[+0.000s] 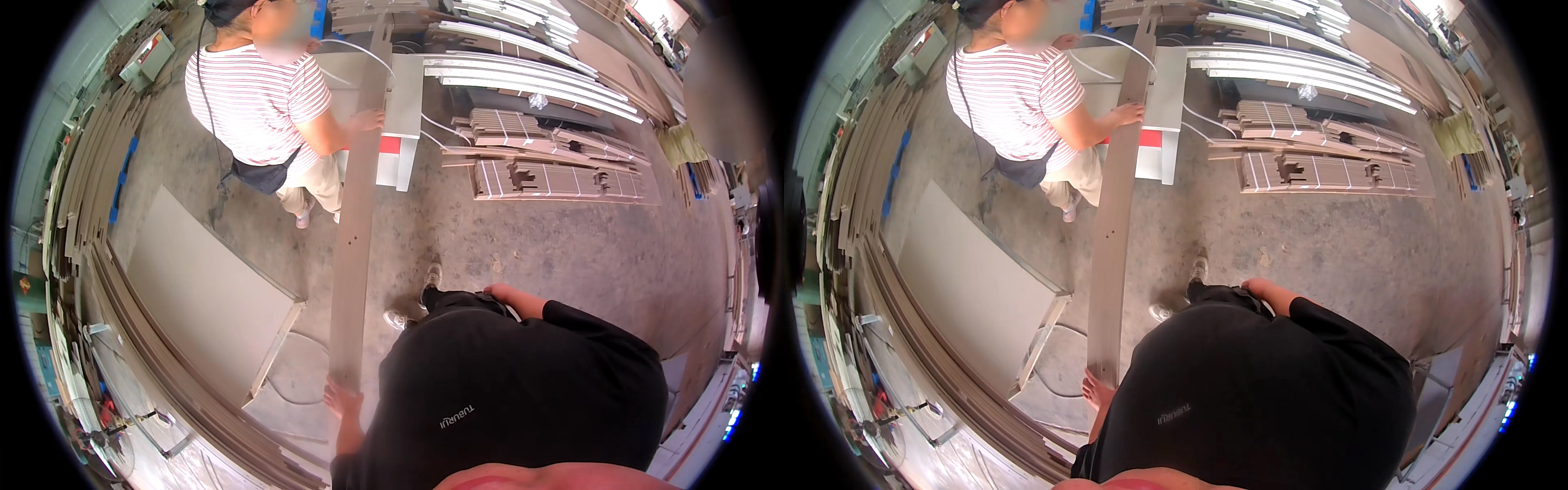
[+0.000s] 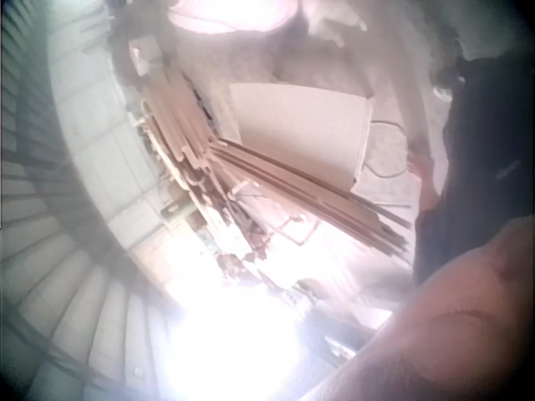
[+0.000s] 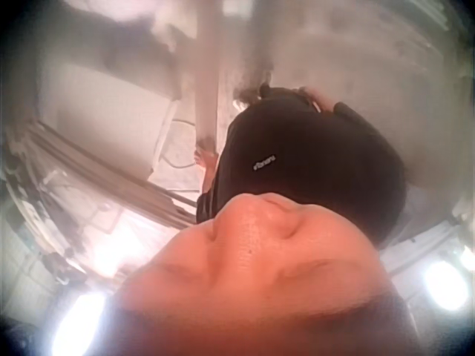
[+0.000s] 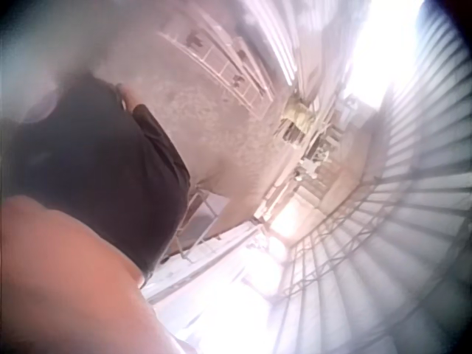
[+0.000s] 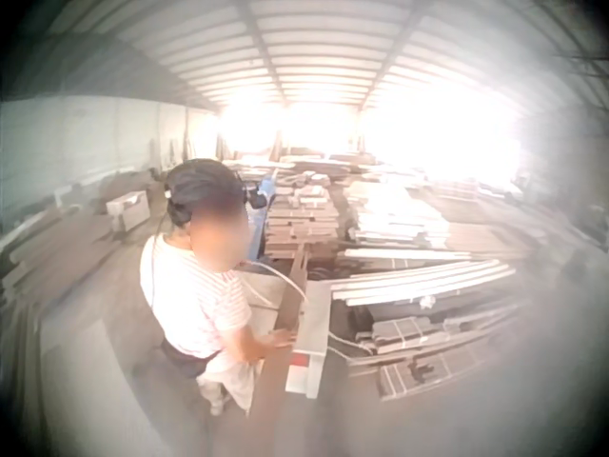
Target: The person and a colleague handle long wooden planks in a workshop. They lift, carry, and place the planks onto a workbench and a stack on the floor. The person also picks up and moves a large white sheet.
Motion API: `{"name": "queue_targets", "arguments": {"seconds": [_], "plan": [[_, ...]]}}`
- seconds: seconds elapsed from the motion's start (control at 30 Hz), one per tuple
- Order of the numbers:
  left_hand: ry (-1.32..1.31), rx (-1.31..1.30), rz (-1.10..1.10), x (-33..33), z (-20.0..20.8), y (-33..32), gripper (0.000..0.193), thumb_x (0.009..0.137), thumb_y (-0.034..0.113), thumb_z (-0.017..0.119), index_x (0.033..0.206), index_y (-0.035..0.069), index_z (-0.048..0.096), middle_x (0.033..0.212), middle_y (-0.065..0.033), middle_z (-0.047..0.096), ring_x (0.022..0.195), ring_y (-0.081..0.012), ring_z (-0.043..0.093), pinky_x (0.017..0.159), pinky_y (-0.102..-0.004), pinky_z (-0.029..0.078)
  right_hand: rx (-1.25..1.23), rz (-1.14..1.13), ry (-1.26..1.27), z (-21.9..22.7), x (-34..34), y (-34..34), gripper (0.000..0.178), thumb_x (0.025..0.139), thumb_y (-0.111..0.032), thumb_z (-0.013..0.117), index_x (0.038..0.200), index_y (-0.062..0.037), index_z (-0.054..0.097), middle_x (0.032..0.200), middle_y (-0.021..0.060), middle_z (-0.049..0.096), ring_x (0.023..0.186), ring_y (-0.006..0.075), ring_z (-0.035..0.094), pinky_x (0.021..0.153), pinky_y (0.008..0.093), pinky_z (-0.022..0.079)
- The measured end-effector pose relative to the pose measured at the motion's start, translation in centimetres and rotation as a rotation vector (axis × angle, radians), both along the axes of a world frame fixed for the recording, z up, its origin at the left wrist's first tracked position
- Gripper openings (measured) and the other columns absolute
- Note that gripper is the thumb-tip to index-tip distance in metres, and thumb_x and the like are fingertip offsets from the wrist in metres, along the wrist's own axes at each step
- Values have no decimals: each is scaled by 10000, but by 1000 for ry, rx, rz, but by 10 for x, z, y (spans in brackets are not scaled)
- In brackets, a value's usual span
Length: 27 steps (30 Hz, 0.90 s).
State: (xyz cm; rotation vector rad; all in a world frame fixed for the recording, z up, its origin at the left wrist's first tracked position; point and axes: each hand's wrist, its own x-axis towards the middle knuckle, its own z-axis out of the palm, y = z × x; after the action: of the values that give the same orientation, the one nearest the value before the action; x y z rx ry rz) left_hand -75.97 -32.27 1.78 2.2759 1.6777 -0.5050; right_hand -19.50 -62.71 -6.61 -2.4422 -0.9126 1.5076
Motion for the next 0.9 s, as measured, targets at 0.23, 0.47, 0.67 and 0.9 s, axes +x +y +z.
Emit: {"name": "queue_targets", "arguments": {"seconds": [0.23, 0.47, 0.67, 0.9], "plan": [[13, -5, 2, -34, -12, -19, 1217, 601, 384, 813, 1572, 63, 152, 1418, -210, 436, 1307, -392, 449, 1133, -501, 330, -40, 141, -28, 28, 9, 25, 317, 846, -362, 641, 1090, -179, 725, 1098, 112, 730, 1008, 332, 675, 874, 428, 516], [20, -30, 35, -41, -13, -18, 1231, 633, 442, 808, 1586, 60, 131, 1431, -210, 437, 1316, -400, 444, 1149, -510, 314, 42, 177, -54, 86, 3, 96, 439, 824, -415, 694, 1185, -166, 714, 1173, 85, 719, 1068, 299, 681, 929, 399, 532], [40, -5, -10, -42, -6, -10, 1251, 640, 463, 817, 1597, 72, 112, 1447, -193, 433, 1336, -382, 430, 1160, -507, 292, 111, 249, -122, 89, -11, 110, 403, 866, -383, 669, 1194, -153, 711, 1136, 101, 731, 1065, 287, 688, 941, 398, 529], [45, -47, 24, -45, -5, -4, 1263, 638, 452, 817, 1600, 74, 90, 1467, -204, 412, 1363, -384, 397, 1182, -512, 257, 26, 99, -30, 75, 1, 85, 411, 849, -383, 700, 1170, -127, 717, 1111, 97, 743, 1023, 259, 706, 917, 381, 544]]}}
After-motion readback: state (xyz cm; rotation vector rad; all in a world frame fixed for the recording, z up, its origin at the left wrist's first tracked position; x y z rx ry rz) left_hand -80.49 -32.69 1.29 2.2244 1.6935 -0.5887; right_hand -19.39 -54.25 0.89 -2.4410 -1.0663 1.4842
